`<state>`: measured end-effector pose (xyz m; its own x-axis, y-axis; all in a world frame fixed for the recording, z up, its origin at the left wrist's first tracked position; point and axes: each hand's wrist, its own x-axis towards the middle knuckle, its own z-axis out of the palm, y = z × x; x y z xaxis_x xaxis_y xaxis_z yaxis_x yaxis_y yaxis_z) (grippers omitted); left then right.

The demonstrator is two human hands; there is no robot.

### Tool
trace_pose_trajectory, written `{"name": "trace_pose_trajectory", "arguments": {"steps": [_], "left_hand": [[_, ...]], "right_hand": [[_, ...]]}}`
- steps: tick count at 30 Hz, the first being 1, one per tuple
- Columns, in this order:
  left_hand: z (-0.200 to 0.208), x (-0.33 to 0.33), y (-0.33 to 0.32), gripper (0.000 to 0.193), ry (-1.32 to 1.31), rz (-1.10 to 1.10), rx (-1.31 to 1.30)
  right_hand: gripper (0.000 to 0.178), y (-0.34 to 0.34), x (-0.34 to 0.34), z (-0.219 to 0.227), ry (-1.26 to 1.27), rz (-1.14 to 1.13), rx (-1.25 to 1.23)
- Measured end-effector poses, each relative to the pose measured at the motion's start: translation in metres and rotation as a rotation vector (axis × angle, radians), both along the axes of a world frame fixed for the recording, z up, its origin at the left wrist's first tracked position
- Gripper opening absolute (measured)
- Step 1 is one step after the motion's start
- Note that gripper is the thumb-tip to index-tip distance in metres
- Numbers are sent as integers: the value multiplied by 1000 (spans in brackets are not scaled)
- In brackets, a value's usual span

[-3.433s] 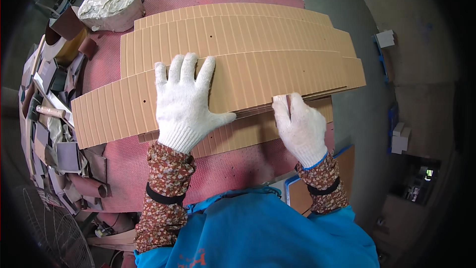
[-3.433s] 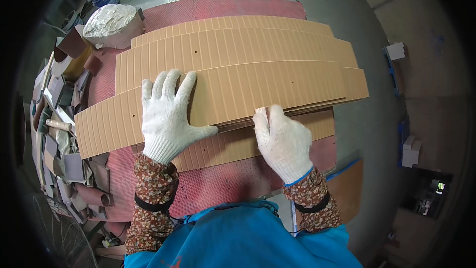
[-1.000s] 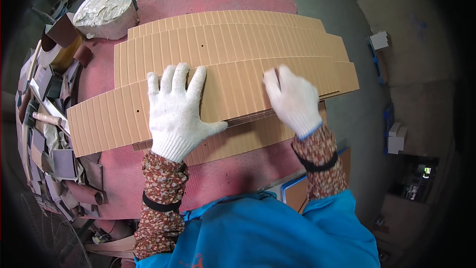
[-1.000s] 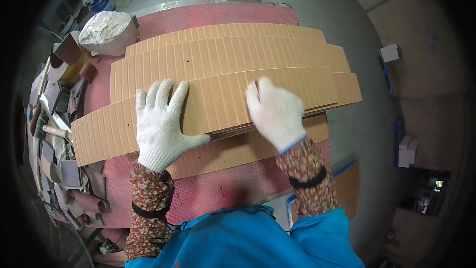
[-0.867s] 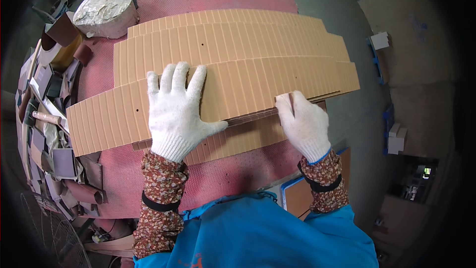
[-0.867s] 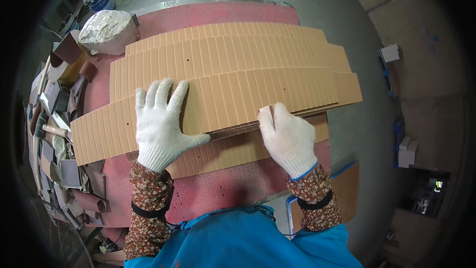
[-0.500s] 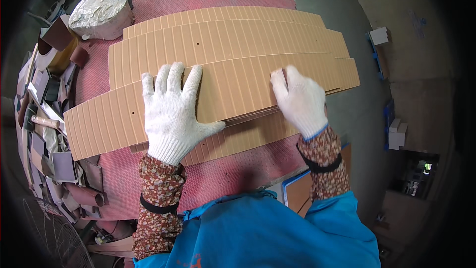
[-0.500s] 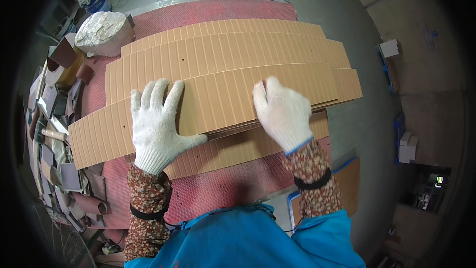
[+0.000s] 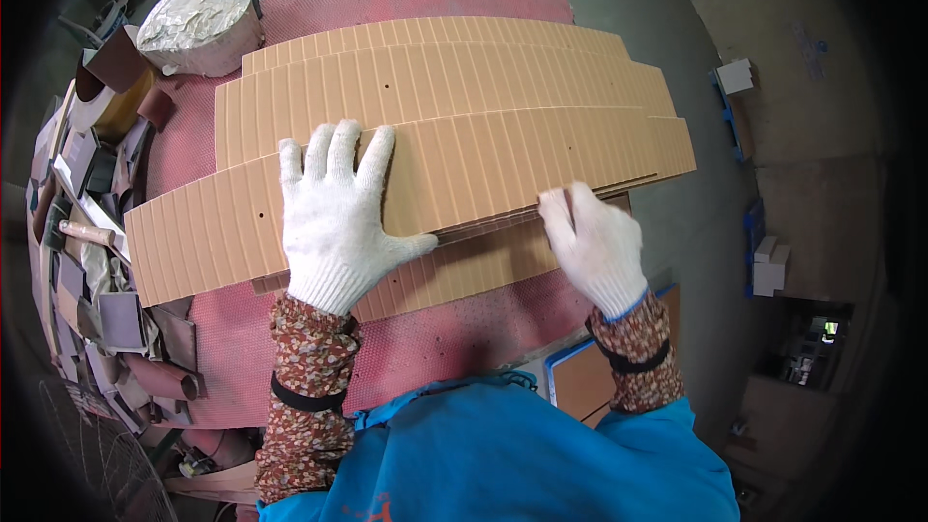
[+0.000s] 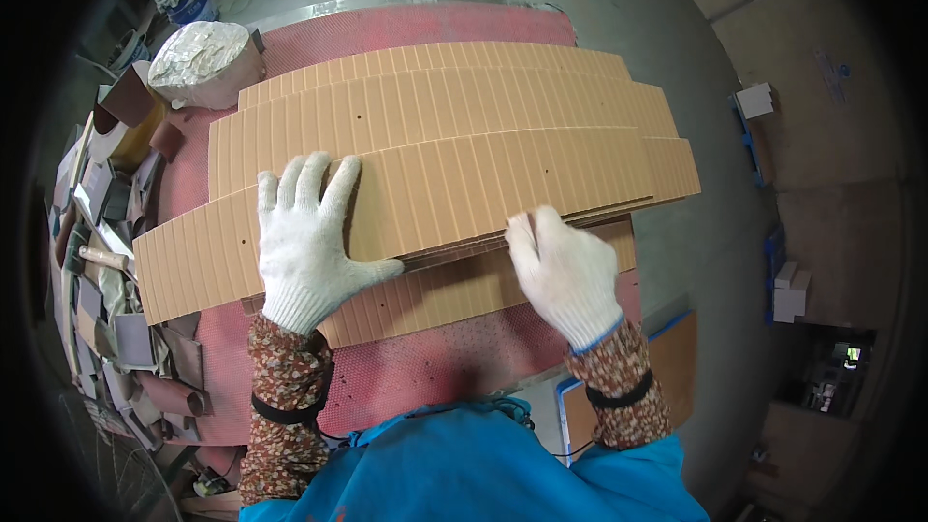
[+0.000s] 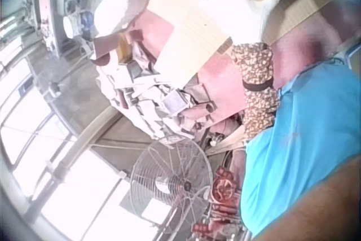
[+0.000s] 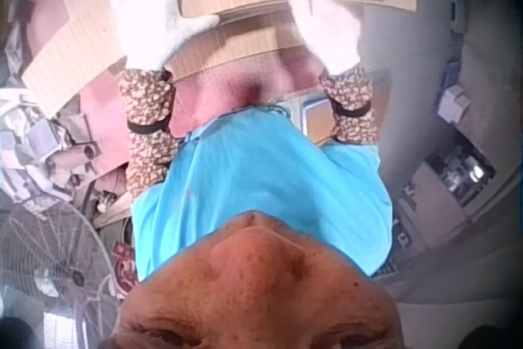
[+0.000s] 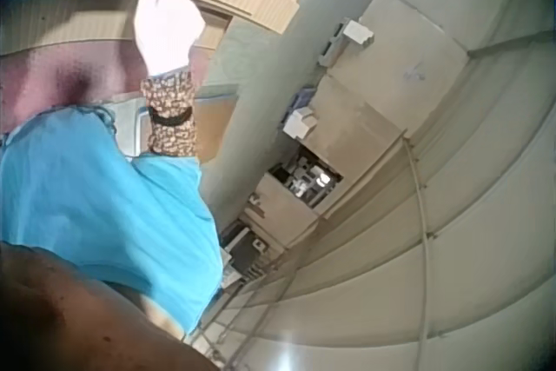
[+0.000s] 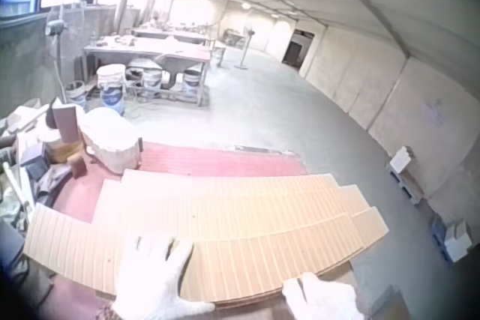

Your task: The person wipes a stack of wooden panels with a cloth, uses a blow gun to clean them, and then scrapes the grooves of each panel with a tool. After wiping the panels again with a block, they move them to a new stack on the table.

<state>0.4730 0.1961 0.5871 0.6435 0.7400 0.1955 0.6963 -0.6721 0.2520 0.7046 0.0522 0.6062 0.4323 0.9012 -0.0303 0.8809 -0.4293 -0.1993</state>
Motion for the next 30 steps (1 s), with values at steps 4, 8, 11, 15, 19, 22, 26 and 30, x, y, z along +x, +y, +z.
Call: {"name": "trace_pose_trajectory", "arguments": {"steps": [4,8,11,15,19,22,26,30], "left_hand": [[3,2,0,109,13,-9,18],[5,3,-1,111,61,7,1],[6,4,-1,112,77,8,-13],[3,2,-1,112,84,17,-10],[4,1,-2,113,81,31,3],[3,5,-2,112,78,17,10],[3,5,-2,104,26,6,38],[-4,4,0,103,27,7,54]], "right_hand": [[35,-15,1,6,27,-81,33],[34,-9,5,4,26,-89,8],[35,-11,10,-3,-33,-84,45],[36,0,13,-4,-25,-39,66],[38,36,26,-7,-39,26,93],[41,76,41,-6,-96,15,49],[43,102,52,-12,-138,25,72],[43,75,38,-6,-95,6,-17]]}}
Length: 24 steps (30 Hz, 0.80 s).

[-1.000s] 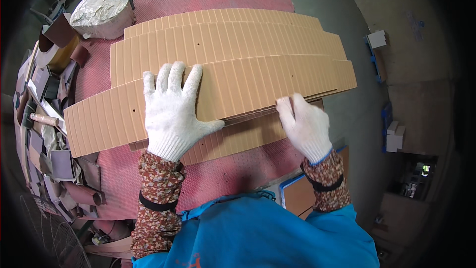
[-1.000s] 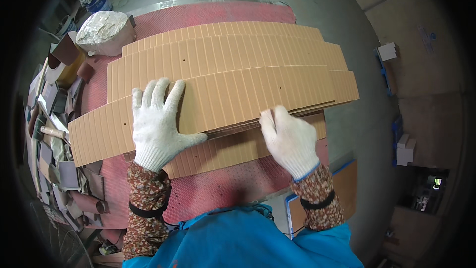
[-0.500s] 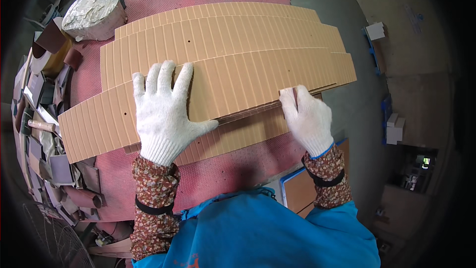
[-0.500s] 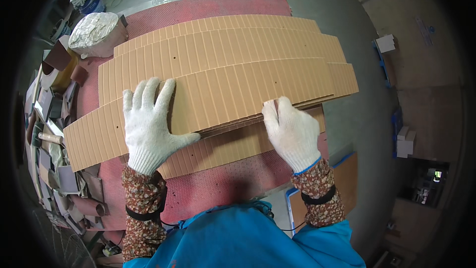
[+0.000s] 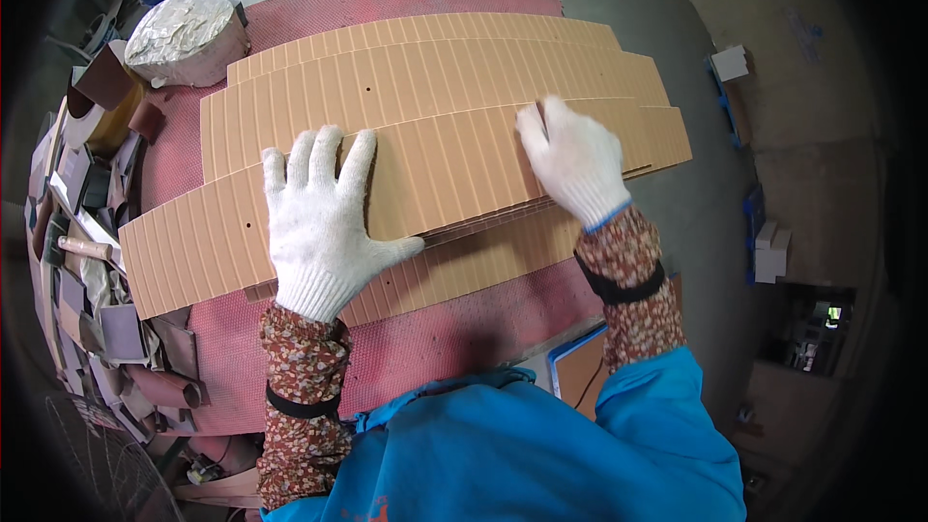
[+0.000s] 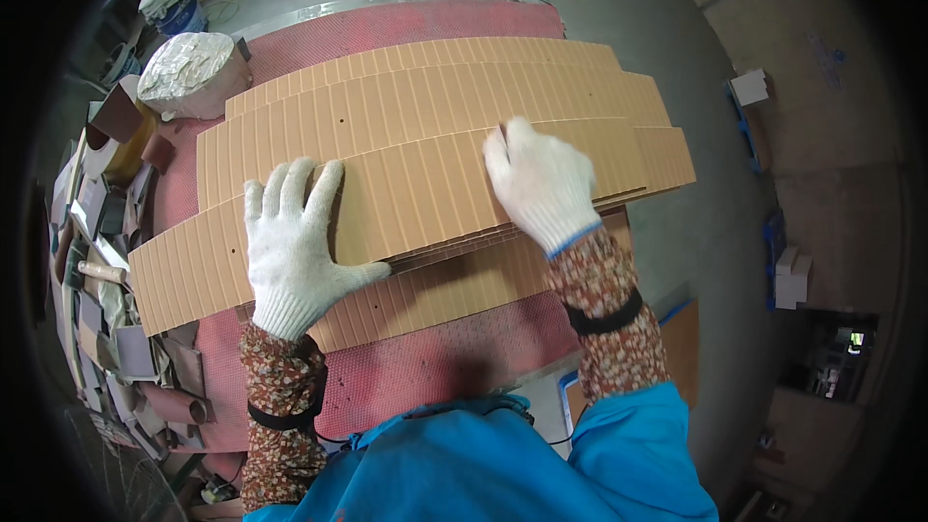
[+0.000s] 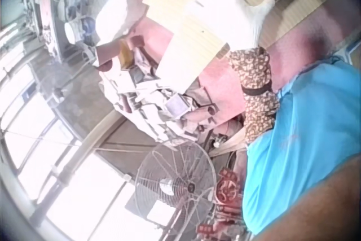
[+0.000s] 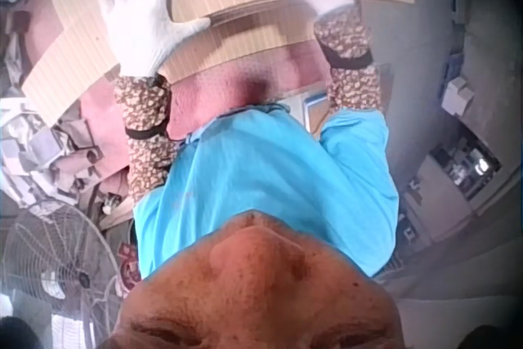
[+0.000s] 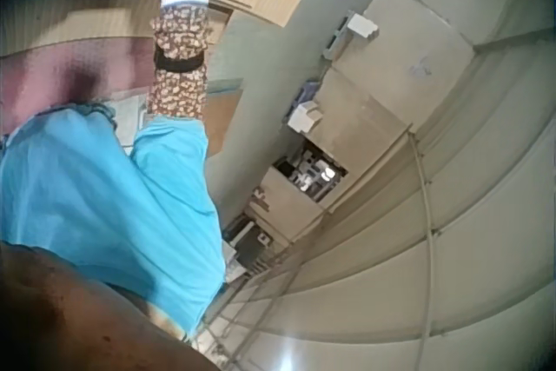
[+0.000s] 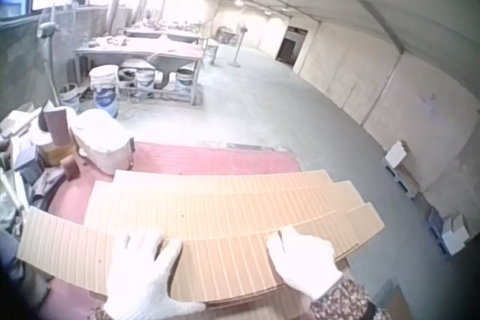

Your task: The person wipes a stack of wooden panels with a cloth, uses a blow gun to clean them, and then scrapes the grooves of each panel with a tool. After wiping the panels again with a block, they move them to a new stack on the table.

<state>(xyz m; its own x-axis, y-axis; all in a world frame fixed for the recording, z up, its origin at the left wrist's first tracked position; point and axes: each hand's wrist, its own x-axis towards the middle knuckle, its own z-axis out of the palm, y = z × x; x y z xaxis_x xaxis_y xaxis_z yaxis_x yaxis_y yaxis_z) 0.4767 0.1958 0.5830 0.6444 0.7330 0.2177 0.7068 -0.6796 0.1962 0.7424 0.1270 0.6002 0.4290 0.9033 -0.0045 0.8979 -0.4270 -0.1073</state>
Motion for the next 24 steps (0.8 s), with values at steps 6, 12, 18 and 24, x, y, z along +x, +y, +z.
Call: {"name": "trace_pose_trajectory", "arguments": {"steps": [6,12,18,24], "left_hand": [[4,-3,0,102,4,9,-20],[7,4,-3,102,-37,-12,-2],[2,-1,0,105,-2,0,-10],[3,-2,-2,113,30,19,-34]], "right_hand": [[38,-46,-13,2,118,38,33],[42,17,13,6,2,45,51],[42,-5,1,-2,-15,47,45],[35,-80,-16,7,165,-82,14]]}}
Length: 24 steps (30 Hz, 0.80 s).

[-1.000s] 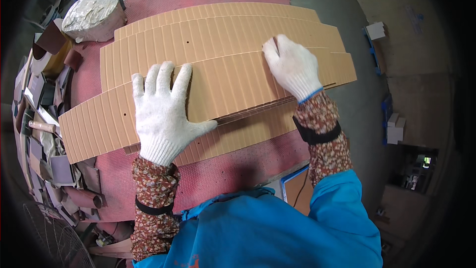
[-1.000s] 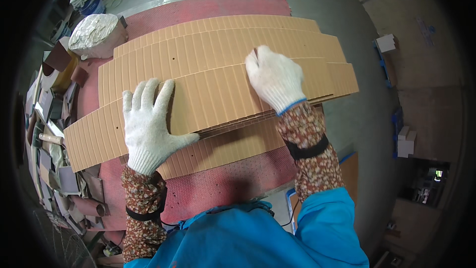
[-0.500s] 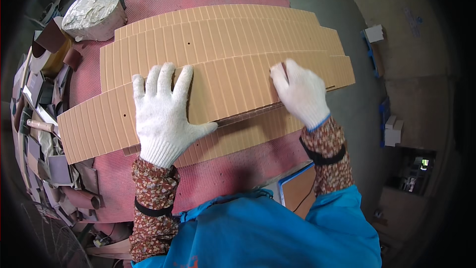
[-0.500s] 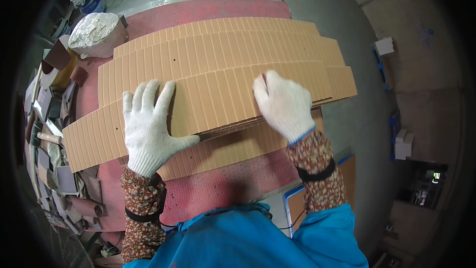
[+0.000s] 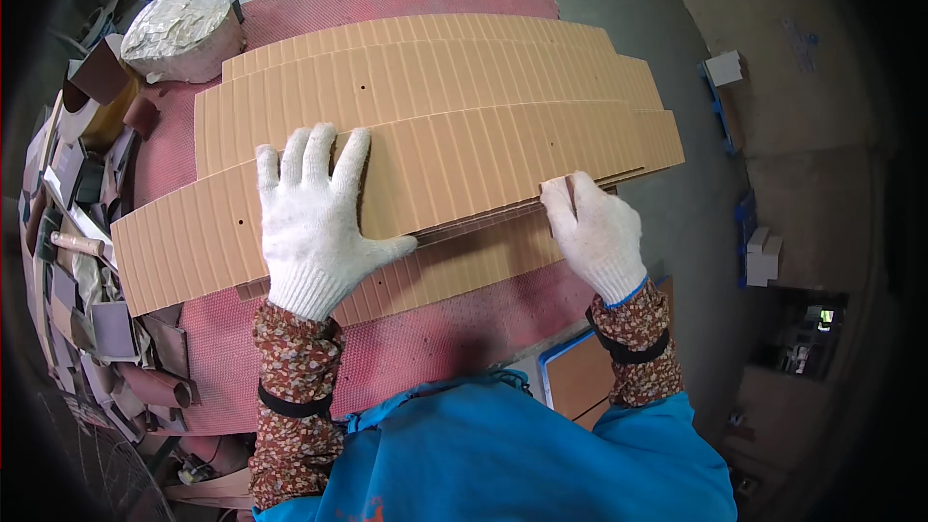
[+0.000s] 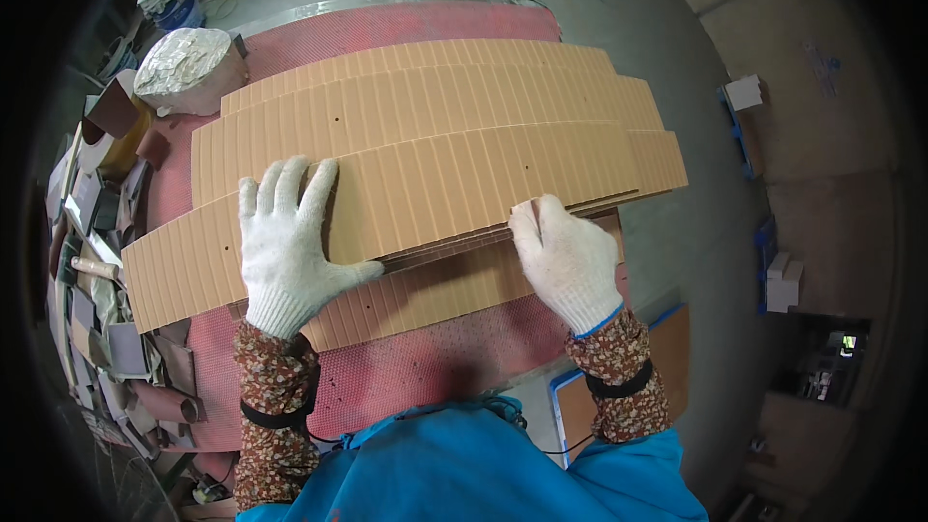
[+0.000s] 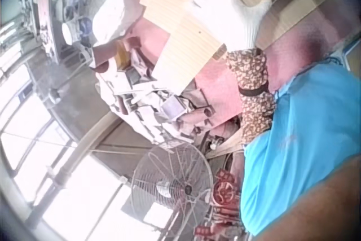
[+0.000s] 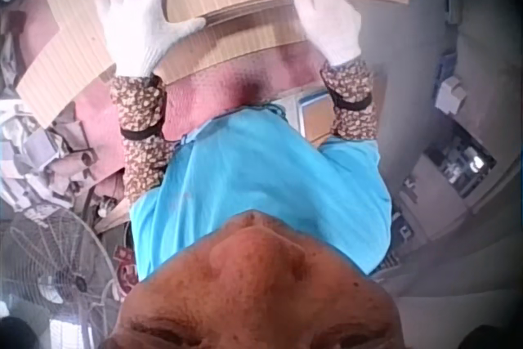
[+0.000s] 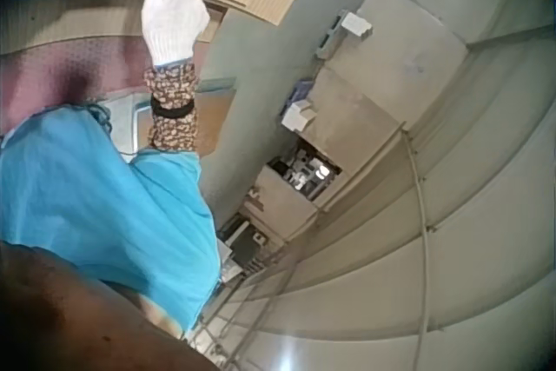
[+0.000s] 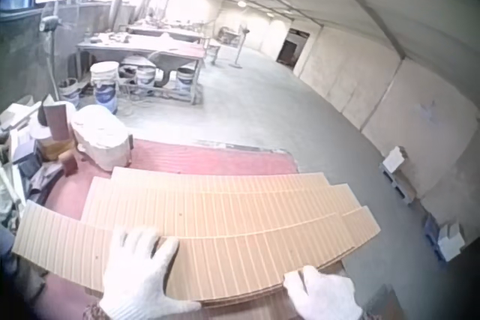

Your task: The person wipes a stack of wooden panels with a cloth, uses a blow gun to clean them, and then scrapes the grooves of each panel with a tool. After wiping the panels again with a block, they move them to a new stack on the table.

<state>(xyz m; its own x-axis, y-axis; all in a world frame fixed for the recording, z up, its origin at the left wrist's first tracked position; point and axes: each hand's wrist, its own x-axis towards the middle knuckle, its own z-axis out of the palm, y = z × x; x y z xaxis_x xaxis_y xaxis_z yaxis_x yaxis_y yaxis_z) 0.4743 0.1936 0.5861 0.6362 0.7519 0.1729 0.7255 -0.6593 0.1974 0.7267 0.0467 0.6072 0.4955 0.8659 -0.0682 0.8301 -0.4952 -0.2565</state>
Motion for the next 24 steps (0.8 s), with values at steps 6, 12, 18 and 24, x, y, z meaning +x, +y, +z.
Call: {"name": "trace_pose_trajectory", "arguments": {"steps": [6,12,18,24], "left_hand": [[5,1,1,113,20,-16,-25],[7,-1,0,112,34,-4,-19],[7,7,0,113,7,-18,-15],[4,2,1,114,4,-15,-34]], "right_hand": [[33,2,2,2,-49,14,24],[38,40,19,-4,-103,39,32],[43,100,43,-2,-186,56,9],[42,58,24,-5,-200,78,-16]]}}
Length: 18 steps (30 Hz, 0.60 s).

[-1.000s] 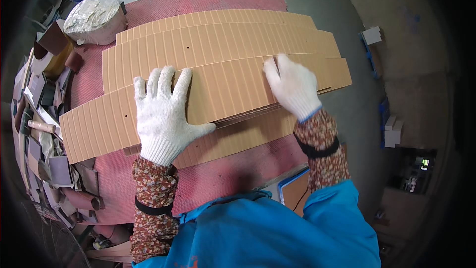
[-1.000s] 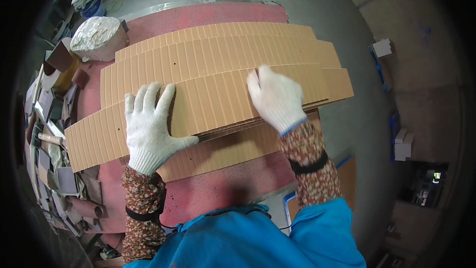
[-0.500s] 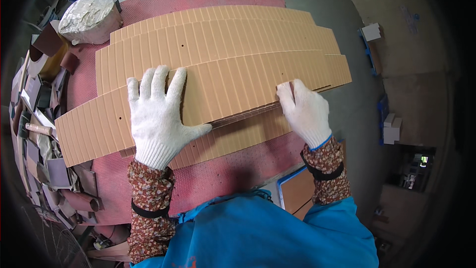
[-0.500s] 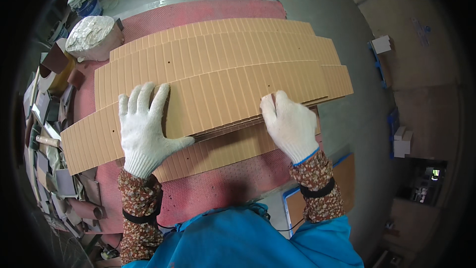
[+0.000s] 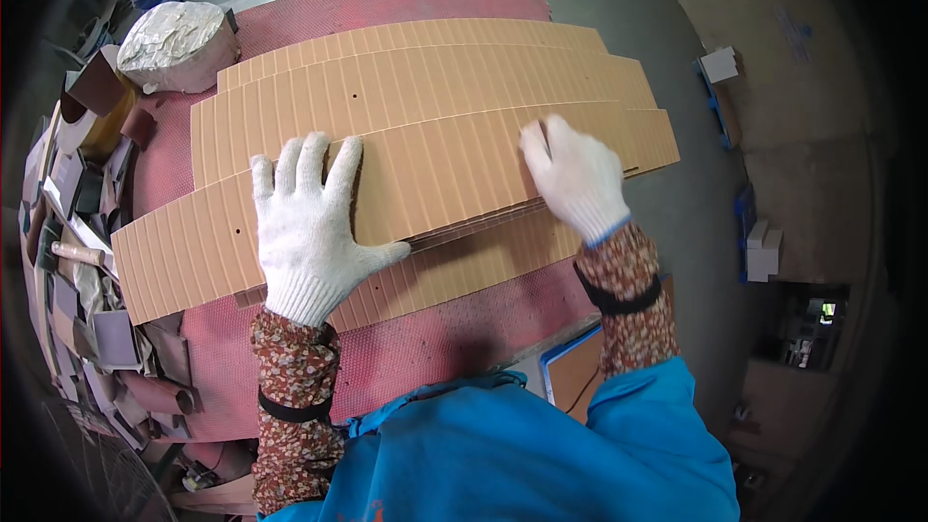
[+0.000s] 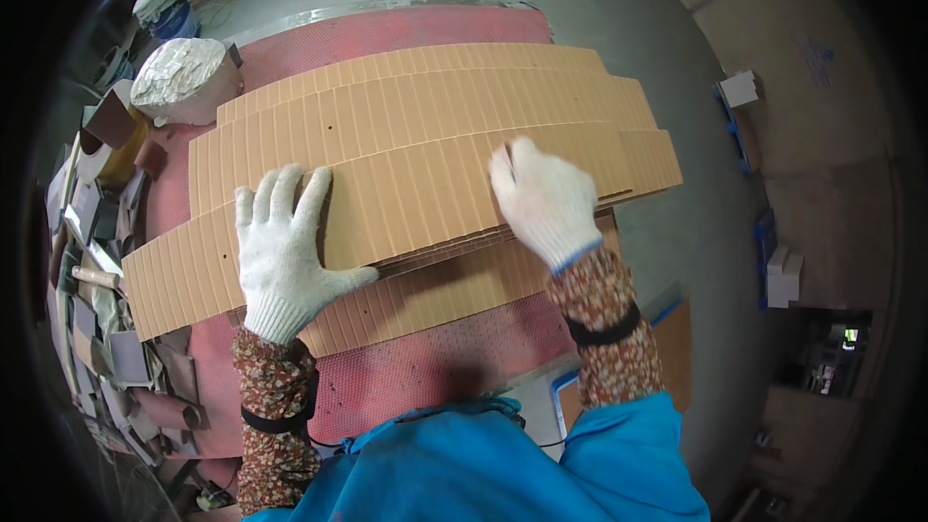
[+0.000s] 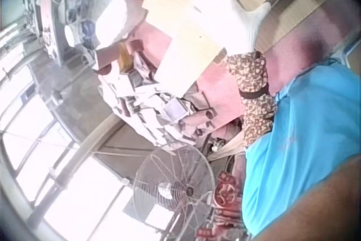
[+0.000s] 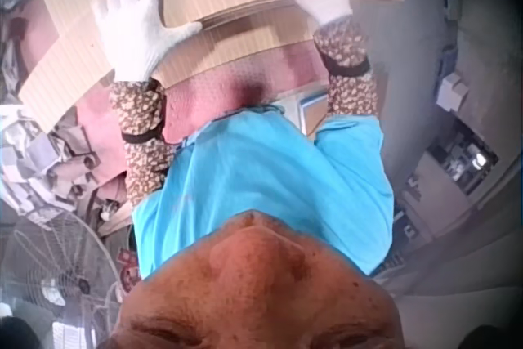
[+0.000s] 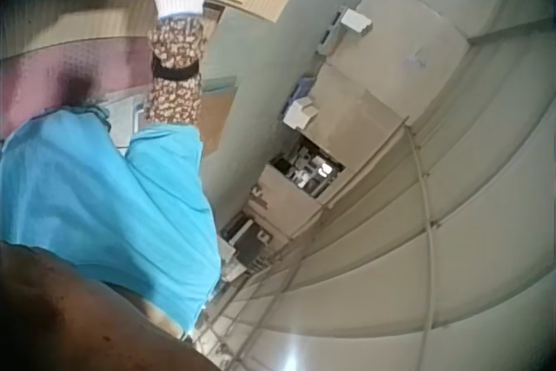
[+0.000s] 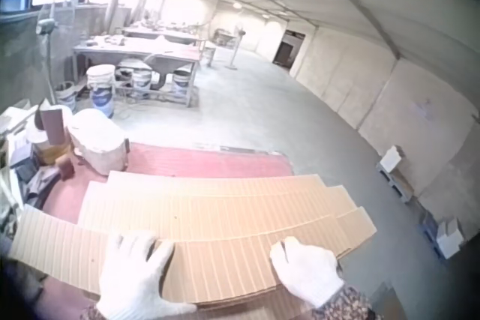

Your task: The person wipes a stack of wooden panels with a cloth, uses a blow gun to clean them, and then scrapes the grooves of each panel with a tool. After wiping the panels again with a block, they move them to a new stack on the table.

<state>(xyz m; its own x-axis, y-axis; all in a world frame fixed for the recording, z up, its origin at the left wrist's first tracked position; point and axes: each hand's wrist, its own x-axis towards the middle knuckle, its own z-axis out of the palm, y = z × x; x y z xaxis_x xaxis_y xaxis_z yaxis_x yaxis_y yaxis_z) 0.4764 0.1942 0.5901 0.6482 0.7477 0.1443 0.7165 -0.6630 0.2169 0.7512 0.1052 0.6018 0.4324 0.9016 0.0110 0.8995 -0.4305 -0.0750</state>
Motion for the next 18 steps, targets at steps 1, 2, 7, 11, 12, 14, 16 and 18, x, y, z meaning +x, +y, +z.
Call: {"name": "trace_pose_trajectory", "arguments": {"steps": [1,2,7,11,12,14,16,18], "left_hand": [[0,-1,-1,114,-1,6,-2],[0,-1,-2,113,2,13,3],[-2,0,-2,114,28,18,12],[2,-3,-1,113,16,15,13],[2,-2,-1,113,5,6,19],[1,1,-1,113,-3,0,24],[2,0,-1,113,-4,-1,34],[3,3,0,112,-8,-13,4]], "right_hand": [[40,-16,-4,2,29,2,-5],[39,-30,-12,5,55,-13,-15],[39,-37,-9,2,125,-40,-6],[41,22,9,4,66,6,11],[41,32,13,4,63,3,14],[41,47,23,1,27,-8,6],[41,46,18,-2,-17,-4,29],[41,24,11,2,7,-26,18]]}}
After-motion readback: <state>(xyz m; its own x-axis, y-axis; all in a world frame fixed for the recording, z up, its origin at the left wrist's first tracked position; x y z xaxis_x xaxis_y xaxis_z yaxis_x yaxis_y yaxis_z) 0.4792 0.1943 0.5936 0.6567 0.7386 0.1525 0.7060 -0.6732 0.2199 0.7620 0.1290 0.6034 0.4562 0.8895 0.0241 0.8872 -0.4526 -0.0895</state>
